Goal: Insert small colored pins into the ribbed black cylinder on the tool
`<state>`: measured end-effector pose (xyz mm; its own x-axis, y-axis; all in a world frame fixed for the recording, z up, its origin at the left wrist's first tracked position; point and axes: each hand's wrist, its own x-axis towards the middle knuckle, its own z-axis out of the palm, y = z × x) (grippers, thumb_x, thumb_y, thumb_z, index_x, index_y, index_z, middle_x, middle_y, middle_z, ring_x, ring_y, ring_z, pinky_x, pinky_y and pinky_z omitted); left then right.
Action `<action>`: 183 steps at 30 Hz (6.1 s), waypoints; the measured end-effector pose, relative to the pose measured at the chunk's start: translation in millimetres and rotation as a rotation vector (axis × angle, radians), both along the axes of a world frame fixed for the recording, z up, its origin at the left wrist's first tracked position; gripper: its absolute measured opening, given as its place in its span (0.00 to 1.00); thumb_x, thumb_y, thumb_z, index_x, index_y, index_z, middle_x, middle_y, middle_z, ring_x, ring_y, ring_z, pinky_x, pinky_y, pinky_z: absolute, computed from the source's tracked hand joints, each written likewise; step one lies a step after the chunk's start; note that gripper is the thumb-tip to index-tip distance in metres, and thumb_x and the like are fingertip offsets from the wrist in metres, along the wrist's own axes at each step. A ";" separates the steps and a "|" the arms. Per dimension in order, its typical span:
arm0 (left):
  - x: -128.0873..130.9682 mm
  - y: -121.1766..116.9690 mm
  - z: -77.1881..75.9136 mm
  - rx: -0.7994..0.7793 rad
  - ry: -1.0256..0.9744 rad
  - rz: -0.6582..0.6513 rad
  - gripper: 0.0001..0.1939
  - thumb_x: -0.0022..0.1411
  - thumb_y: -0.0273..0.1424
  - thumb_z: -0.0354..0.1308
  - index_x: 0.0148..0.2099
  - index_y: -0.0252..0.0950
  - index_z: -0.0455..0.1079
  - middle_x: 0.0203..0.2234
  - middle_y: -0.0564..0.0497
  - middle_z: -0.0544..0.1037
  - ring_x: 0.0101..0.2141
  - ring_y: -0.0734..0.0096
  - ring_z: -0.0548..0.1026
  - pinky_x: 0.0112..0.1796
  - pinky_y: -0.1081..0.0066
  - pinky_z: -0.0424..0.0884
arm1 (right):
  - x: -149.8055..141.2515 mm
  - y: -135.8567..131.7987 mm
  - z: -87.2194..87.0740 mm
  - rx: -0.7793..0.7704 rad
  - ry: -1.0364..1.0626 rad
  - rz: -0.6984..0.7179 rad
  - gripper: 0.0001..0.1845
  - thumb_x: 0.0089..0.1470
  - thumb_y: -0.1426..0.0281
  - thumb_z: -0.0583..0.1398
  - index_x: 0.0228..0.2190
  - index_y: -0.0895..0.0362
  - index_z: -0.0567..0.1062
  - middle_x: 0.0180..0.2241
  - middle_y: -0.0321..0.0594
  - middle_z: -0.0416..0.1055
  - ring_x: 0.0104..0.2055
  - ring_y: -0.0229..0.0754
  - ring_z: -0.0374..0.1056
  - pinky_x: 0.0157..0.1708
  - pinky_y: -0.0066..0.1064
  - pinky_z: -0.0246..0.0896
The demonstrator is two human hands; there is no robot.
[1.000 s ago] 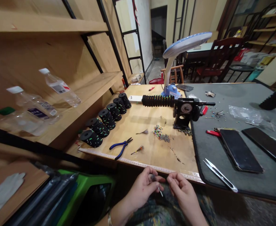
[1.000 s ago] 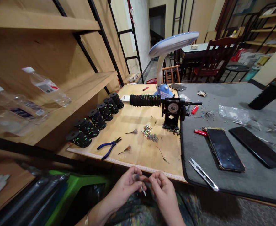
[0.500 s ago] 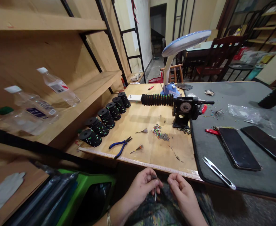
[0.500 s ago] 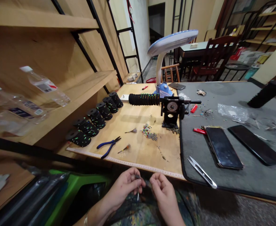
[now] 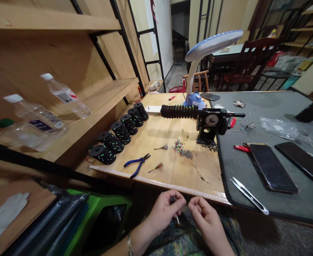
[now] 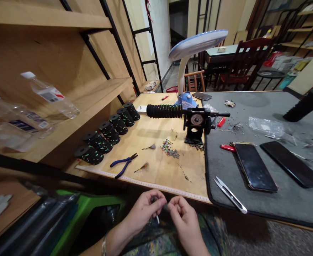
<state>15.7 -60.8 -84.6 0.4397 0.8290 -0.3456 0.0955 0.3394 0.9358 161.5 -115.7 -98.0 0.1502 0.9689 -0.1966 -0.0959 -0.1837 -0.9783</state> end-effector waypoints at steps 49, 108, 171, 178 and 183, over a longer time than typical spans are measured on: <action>7.5 -13.2 -9.7 -0.014 0.127 0.094 0.18 0.48 0.39 0.65 0.26 0.36 0.59 0.14 0.60 0.67 0.12 0.82 0.64 0.14 0.80 0.60 | -15.3 0.2 -20.4 -0.118 0.138 -0.084 0.29 0.41 0.43 0.64 0.25 0.57 0.69 0.12 0.22 0.53 0.14 0.29 0.45 0.17 0.23 0.45; 5.9 -12.8 -3.8 0.041 0.065 0.085 0.10 0.53 0.34 0.62 0.30 0.33 0.66 0.19 0.53 0.73 0.21 0.74 0.72 0.24 0.74 0.70 | -12.5 2.3 -12.2 -0.145 0.130 -0.022 0.29 0.43 0.42 0.63 0.27 0.58 0.71 0.10 0.23 0.56 0.11 0.28 0.46 0.14 0.21 0.36; -14.1 21.6 8.1 0.381 0.199 0.259 0.11 0.65 0.36 0.50 0.38 0.35 0.69 0.17 0.59 0.61 0.20 0.75 0.60 0.23 0.75 0.55 | 8.1 -5.8 -2.8 0.116 -0.294 0.012 0.11 0.49 0.67 0.56 0.19 0.53 0.60 0.19 0.29 0.54 0.22 0.36 0.51 0.23 0.27 0.47; -15.7 24.4 14.8 0.131 -0.056 0.085 0.15 0.60 0.40 0.57 0.40 0.31 0.71 0.28 0.51 0.74 0.18 0.82 0.59 0.23 0.76 0.55 | 8.2 -0.9 -3.1 0.047 0.019 -0.048 0.15 0.53 0.58 0.59 0.23 0.55 0.66 0.19 0.27 0.55 0.20 0.34 0.50 0.20 0.25 0.46; -3.9 15.4 18.2 -0.020 -0.108 -0.078 0.21 0.56 0.47 0.61 0.37 0.31 0.73 0.18 0.59 0.63 0.19 0.81 0.55 0.22 0.77 0.51 | 8.7 -0.3 3.7 0.083 -0.038 -0.054 0.18 0.50 0.55 0.62 0.22 0.56 0.68 0.20 0.29 0.58 0.22 0.35 0.53 0.22 0.25 0.50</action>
